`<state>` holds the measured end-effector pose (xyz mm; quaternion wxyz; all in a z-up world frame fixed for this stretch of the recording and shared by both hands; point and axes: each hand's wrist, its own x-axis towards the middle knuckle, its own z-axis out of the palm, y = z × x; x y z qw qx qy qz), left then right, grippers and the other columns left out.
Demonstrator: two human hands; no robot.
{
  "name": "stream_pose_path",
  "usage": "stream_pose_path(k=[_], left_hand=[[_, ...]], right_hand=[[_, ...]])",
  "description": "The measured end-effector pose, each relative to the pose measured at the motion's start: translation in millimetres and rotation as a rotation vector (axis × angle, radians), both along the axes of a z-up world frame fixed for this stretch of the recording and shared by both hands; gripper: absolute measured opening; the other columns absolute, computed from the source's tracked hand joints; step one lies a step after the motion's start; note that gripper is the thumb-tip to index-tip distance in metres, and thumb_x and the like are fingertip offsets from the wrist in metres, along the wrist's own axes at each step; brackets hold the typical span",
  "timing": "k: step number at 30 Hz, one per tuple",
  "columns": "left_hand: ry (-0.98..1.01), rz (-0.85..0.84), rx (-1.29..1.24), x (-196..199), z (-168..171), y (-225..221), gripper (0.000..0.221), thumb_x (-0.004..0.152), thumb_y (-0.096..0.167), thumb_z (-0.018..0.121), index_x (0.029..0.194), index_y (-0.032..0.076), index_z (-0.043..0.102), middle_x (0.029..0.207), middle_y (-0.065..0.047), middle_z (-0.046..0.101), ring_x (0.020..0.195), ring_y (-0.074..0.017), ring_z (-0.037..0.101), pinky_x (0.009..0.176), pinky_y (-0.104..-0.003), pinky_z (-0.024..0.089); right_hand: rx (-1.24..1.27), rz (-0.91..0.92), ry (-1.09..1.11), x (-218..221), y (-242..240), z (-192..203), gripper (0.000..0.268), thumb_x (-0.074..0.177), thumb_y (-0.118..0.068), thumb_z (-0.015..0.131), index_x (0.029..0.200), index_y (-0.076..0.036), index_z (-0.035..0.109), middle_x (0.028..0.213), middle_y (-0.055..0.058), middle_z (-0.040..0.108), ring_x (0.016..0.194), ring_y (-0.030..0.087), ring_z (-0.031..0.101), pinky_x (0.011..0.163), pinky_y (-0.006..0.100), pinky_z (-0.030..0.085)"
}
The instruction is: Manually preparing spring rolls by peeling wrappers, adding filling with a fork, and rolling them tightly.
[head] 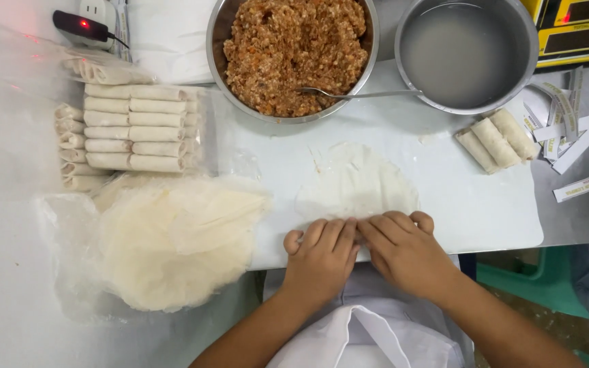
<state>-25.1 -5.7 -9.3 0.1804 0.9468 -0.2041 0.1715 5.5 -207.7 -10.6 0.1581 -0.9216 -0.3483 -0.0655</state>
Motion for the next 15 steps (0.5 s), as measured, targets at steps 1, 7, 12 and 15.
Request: stream_pose_path(k=[1,7,12,15], left_hand=[[-0.024,0.041,0.068,-2,11,0,0.030,0.099,0.033,0.062,0.123,0.016,0.069,0.107,0.002,0.063,0.103,-0.0172,0.056,0.082,-0.042,0.027],[-0.098,0.123,0.122,-3,25,-4,0.012,0.095,0.029,0.068,0.106,0.024,0.068,0.092,0.011,0.057,0.087,-0.0106,0.055,0.074,-0.035,0.026],[-0.067,0.096,0.039,-1,27,-2,0.006,0.098,0.025,0.066,0.092,0.024,0.064,0.084,0.009,0.052,0.079,-0.0137,0.051,0.070,-0.036,0.024],[0.237,0.064,-0.118,1,19,3,0.013,0.096,0.031,0.059,0.099,0.022,0.067,0.091,0.005,0.057,0.083,-0.0214,0.053,0.066,-0.044,0.023]], right_hand=[[0.006,0.029,0.027,-1,0,4,0.031,0.096,-0.020,0.058,0.125,-0.013,0.066,0.110,0.002,0.067,0.103,0.025,0.061,0.083,0.042,0.042],[0.011,0.024,0.049,-5,3,9,0.022,0.095,-0.015,0.059,0.116,-0.013,0.065,0.108,-0.002,0.065,0.094,0.023,0.059,0.073,0.040,0.040],[-0.010,0.024,0.060,-3,0,9,0.021,0.094,-0.018,0.061,0.113,-0.015,0.066,0.099,-0.002,0.064,0.090,0.025,0.058,0.070,0.042,0.040],[-0.005,-0.069,0.059,0,-3,6,0.034,0.092,-0.033,0.065,0.125,-0.024,0.063,0.108,0.000,0.062,0.094,0.024,0.063,0.078,0.045,0.034]])
